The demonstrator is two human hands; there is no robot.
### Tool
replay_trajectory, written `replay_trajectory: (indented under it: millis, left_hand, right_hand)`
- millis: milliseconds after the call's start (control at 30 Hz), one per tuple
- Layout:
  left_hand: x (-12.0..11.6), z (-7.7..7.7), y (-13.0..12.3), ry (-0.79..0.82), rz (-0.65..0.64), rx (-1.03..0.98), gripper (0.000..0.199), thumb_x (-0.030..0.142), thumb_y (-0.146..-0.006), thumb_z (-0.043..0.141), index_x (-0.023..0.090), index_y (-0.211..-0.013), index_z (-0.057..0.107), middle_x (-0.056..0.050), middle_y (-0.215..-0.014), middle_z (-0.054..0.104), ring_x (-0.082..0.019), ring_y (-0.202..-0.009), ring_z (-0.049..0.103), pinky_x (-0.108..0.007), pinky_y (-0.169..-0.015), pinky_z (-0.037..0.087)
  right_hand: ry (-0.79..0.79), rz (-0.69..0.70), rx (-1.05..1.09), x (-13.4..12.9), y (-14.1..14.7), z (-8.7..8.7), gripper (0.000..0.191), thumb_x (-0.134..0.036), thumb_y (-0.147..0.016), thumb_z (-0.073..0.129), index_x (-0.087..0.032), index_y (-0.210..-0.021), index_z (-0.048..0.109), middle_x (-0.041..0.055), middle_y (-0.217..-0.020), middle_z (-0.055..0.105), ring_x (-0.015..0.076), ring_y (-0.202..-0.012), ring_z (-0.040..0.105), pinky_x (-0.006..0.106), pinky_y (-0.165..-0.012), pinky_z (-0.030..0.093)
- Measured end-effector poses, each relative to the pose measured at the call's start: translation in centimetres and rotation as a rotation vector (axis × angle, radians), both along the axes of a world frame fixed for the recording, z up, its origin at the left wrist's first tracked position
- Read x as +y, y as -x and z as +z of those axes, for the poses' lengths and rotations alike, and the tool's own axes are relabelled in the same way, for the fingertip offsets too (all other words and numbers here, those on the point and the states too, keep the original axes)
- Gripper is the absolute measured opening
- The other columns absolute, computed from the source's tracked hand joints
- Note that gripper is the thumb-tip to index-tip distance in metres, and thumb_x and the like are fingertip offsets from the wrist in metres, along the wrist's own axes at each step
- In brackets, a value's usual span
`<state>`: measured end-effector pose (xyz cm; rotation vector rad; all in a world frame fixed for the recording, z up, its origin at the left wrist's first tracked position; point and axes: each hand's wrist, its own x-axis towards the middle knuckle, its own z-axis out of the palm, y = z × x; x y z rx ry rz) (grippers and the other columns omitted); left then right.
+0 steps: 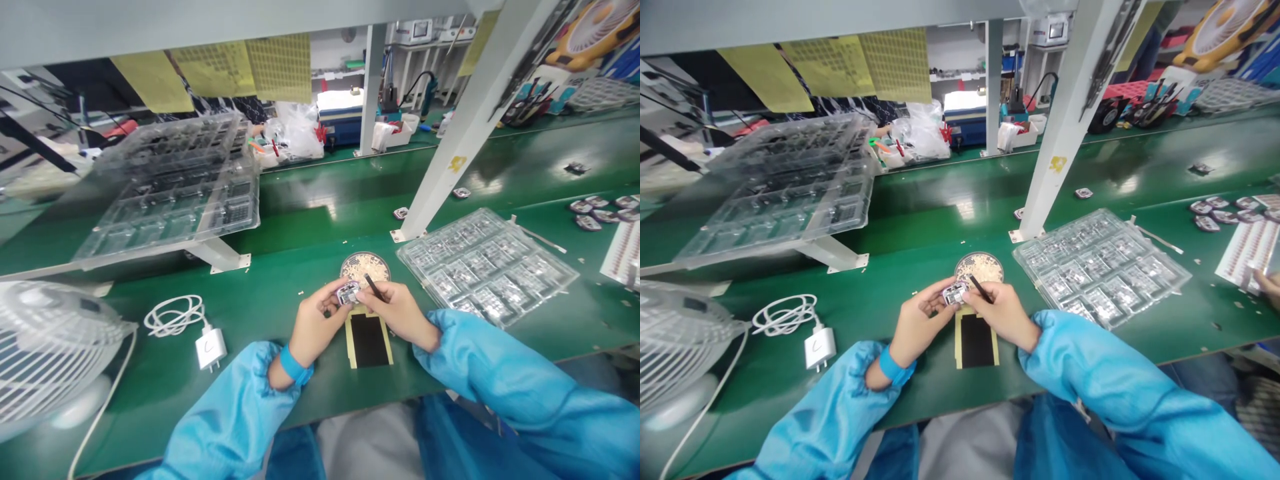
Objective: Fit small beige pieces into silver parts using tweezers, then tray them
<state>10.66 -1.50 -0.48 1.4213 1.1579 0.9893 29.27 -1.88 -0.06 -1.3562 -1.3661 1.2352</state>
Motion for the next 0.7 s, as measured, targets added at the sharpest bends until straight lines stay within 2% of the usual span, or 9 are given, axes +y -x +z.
replay_trajectory:
  millis: [267,500,700]
  left_hand:
    - [-0.08,0.18,0.03,-0.047,0.001,0.094,0.049,0.021,-0.081,0.07,0.018,-0.13,0.064,-0.004,-0.092,0.072,-0.01,-0.064,0.054,-0.022,-0.063,0.048]
    - [-0.07,-0.34,0.1,-0.043,0.011,0.082,0.049,0.023,-0.082,0.07,0.019,-0.131,0.064,-0.004,-0.09,0.07,-0.011,-0.066,0.053,-0.024,-0.066,0.049]
    - [-0.1,-0.07,0.39,-0.148,0.0,0.201,0.046,0.024,-0.084,0.07,0.021,-0.129,0.066,-0.001,-0.086,0.069,-0.009,-0.062,0.048,-0.023,-0.066,0.048]
  right_hand:
    - [0.026,0.009,-0.012,0.18,-0.11,0.05,0.032,-0.044,-0.083,0.069,-0.014,-0.074,0.07,-0.0013,-0.059,0.058,0.0113,-0.056,0.049,0.024,-0.053,0.037]
    - [0.05,0.0,0.019,0.3,0.02,-0.44,0.036,-0.046,-0.083,0.069,-0.014,-0.067,0.065,-0.0024,-0.056,0.054,0.0105,-0.054,0.047,0.023,-0.052,0.035]
    - [0.109,0.041,0.054,0.63,-0.09,-0.16,0.038,-0.05,-0.082,0.068,-0.014,-0.073,0.069,-0.0027,-0.057,0.055,0.0102,-0.054,0.047,0.023,-0.052,0.036]
